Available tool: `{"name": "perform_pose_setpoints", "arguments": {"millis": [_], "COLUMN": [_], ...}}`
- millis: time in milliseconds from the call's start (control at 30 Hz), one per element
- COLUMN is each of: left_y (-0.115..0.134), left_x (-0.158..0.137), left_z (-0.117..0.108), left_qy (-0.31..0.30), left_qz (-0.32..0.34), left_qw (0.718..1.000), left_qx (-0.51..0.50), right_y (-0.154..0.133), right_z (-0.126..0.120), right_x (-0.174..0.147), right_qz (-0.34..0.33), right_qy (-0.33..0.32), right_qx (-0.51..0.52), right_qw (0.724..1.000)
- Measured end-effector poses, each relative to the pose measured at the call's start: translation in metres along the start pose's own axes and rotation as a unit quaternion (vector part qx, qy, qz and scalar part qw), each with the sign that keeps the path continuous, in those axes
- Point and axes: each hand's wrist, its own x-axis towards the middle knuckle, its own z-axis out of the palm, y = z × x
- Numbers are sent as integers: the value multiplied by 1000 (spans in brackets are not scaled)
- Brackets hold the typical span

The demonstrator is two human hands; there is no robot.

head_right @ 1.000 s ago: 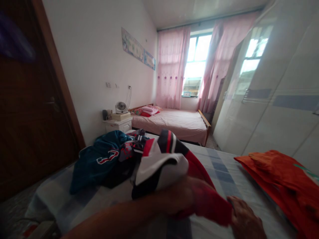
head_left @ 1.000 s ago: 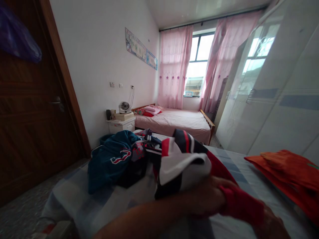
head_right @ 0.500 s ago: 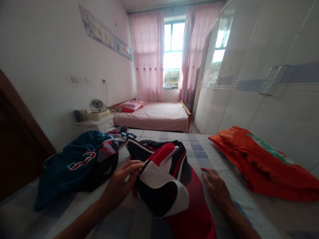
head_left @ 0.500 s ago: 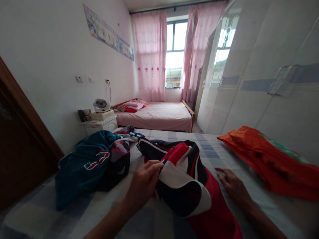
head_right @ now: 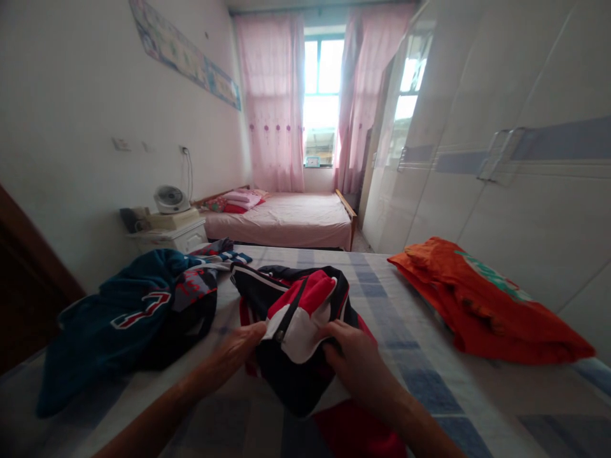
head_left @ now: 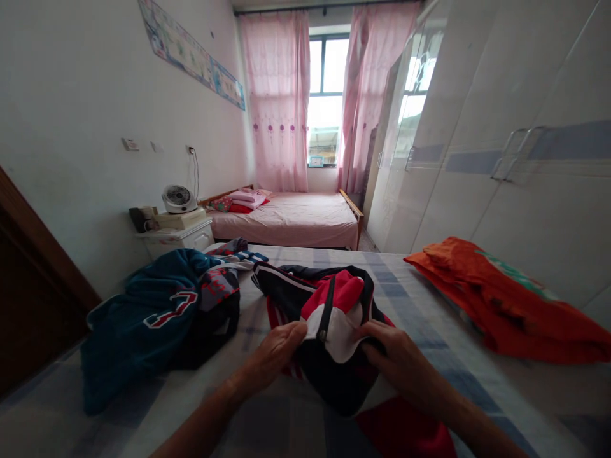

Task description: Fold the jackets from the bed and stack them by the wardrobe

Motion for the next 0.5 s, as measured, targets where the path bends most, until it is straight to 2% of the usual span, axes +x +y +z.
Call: {"name": "perform_pose_setpoints", "arguments": {"millis": [67,133,200,267,300,333,400,467,500], "left_y": [6,14,24,36,43,50,60,64,64], "left_x": [0,0,1,1,1,1,4,8,11], "left_z": [9,16,20,24,24,25,24,19,16], "left_qy": [3,15,5,-42,-75,-105,-136,-113,-80], "left_qz": [-6,0,13,25,30,35,45,44,41], "left_qw": [1000,1000,999,994,991,986,977,970,965], "left_qx": [-6,-12,-48,-93,-111,-125,-155,-212,-248], "right_y": [-9,-15,-15,-8,-4,-1,0,-4,-6], "right_z": [-6,-17,-29,-38,-40,-41,-38,-36,-37], "right_x": [3,8,17,30,37,43,53,59,60], "right_qz": [-20,-51,-82,-108,-123,-143,-192,-199,-173], "right_qy": [-41,-45,27,93,98,77,-16,-67,-50], "right_qx": [40,53,20,-45,-76,-99,-113,-107,-106], "right_qw": [998,996,996,989,985,982,975,972,978]}}
